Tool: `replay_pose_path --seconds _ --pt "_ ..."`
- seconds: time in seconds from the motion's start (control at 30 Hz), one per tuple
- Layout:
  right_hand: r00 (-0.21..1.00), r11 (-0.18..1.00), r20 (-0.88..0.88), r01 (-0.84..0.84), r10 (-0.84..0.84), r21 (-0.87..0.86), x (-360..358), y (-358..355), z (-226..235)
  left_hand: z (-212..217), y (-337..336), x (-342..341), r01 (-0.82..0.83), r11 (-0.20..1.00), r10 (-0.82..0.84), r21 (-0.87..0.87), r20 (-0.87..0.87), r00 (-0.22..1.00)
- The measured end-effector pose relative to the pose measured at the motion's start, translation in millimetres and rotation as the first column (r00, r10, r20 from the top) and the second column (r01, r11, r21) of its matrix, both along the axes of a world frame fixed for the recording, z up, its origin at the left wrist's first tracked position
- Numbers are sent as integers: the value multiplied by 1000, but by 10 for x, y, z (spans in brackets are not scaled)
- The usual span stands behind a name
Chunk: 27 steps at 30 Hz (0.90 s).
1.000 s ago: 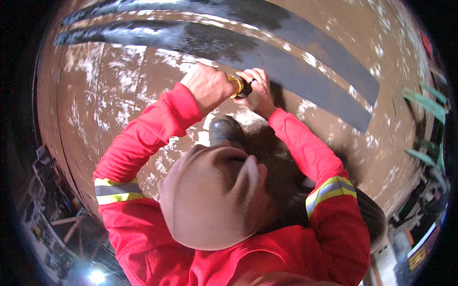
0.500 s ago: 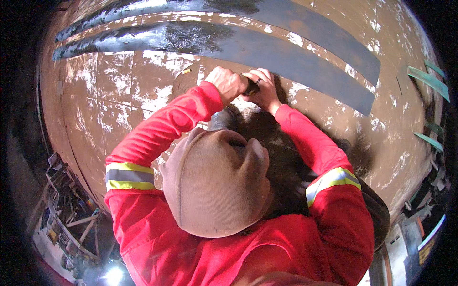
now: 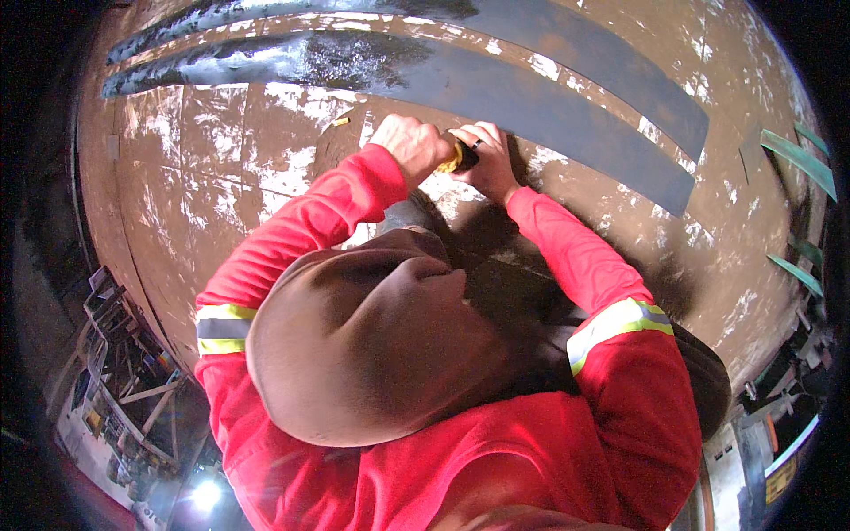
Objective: The person kneels on the floor and uses a brush to apply a dark viscous substance from a small container onto several rectangular metal sheets. They repeatedly dip the brush into the container and spread the substance across the surface of the sheets.
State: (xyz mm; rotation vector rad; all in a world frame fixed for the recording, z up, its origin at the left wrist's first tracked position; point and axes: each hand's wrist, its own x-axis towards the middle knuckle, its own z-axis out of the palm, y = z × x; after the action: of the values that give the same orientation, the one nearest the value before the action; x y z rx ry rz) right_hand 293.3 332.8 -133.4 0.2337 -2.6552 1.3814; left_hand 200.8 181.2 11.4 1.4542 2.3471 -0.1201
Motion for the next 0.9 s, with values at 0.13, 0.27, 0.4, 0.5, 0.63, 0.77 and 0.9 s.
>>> replay_pose_path --seconds 0.13,0.27,0.4,0.5,0.63,0.77,0.9 --pt "999 1000 -36 -6 6 -9 4 -26 24 -171 100 179 13 994 -22 -109 -79 997" --pt "999 1000 -35 24 -24 5 9 12 -53 -342 108 92 -31 996 27 -86 -47 999" --pt "999 1000 -45 19 -20 -24 -2 11 -53 -255 -11 11 -233 972 236 -38 115 965" --pt "998 991 -6 66 -67 -119 57 30 126 -112 -265 -101 -360 924 315 129 278 907" --pt "1000 1000 -27 14 -14 -11 1 27 -14 -11 -647 -25 -596 795 510 108 413 755" --pt "1000 1000 15 11 -10 -27 4 -4 62 11 -978 229 -761 602 530 240 592 607" --pt "1000 1000 12 -2 2 -24 -5 3 39 -221 -1222 474 -896 386 528 220 744 410"
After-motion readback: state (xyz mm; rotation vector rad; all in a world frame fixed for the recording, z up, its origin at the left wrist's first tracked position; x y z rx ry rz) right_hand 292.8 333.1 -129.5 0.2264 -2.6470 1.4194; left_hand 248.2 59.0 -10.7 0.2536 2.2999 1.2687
